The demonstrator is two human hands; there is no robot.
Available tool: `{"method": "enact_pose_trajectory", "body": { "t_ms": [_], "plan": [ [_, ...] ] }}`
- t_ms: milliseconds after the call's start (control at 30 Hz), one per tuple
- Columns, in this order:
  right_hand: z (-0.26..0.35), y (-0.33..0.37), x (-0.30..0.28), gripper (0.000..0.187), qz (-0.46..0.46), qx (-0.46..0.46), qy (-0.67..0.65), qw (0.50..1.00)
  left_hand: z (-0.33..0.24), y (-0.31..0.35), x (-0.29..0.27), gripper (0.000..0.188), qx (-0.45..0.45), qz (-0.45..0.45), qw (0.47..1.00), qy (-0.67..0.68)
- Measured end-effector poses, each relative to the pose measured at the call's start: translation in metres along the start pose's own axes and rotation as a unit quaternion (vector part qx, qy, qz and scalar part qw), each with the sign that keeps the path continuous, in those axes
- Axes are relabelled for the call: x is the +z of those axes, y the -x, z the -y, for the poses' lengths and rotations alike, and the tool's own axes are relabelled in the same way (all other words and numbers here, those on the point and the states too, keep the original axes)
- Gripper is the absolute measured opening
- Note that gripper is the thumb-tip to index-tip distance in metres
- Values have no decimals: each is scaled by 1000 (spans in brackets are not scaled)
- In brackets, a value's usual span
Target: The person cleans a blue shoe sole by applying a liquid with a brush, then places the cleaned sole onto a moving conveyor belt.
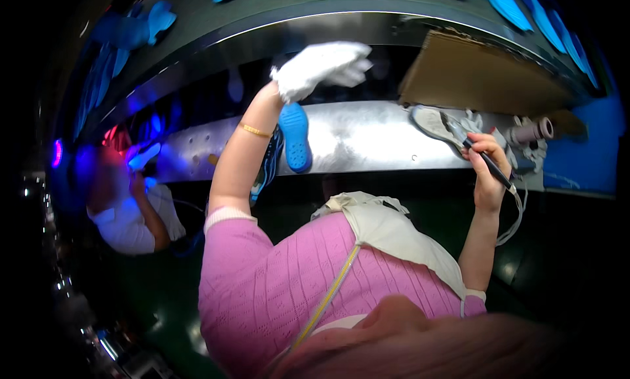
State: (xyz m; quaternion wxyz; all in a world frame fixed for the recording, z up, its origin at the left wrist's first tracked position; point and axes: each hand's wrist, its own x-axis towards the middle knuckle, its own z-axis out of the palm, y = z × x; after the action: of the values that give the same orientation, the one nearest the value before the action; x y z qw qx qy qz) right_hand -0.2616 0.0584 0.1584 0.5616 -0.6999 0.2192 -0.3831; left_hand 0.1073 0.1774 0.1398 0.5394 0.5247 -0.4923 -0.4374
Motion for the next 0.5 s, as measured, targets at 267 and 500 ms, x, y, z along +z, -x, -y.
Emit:
{"method": "enact_pose_trajectory", "body": {
  "t_ms": [267,500],
  "plan": [
    [-24,-23,40,11,102,35,6,994,157,172,-61,74,-511,-204,729,-406],
    [-45,-29,65,12,133,70,18,988,206,215,-33,83,-462,-291,766,-340]
  ]
}}
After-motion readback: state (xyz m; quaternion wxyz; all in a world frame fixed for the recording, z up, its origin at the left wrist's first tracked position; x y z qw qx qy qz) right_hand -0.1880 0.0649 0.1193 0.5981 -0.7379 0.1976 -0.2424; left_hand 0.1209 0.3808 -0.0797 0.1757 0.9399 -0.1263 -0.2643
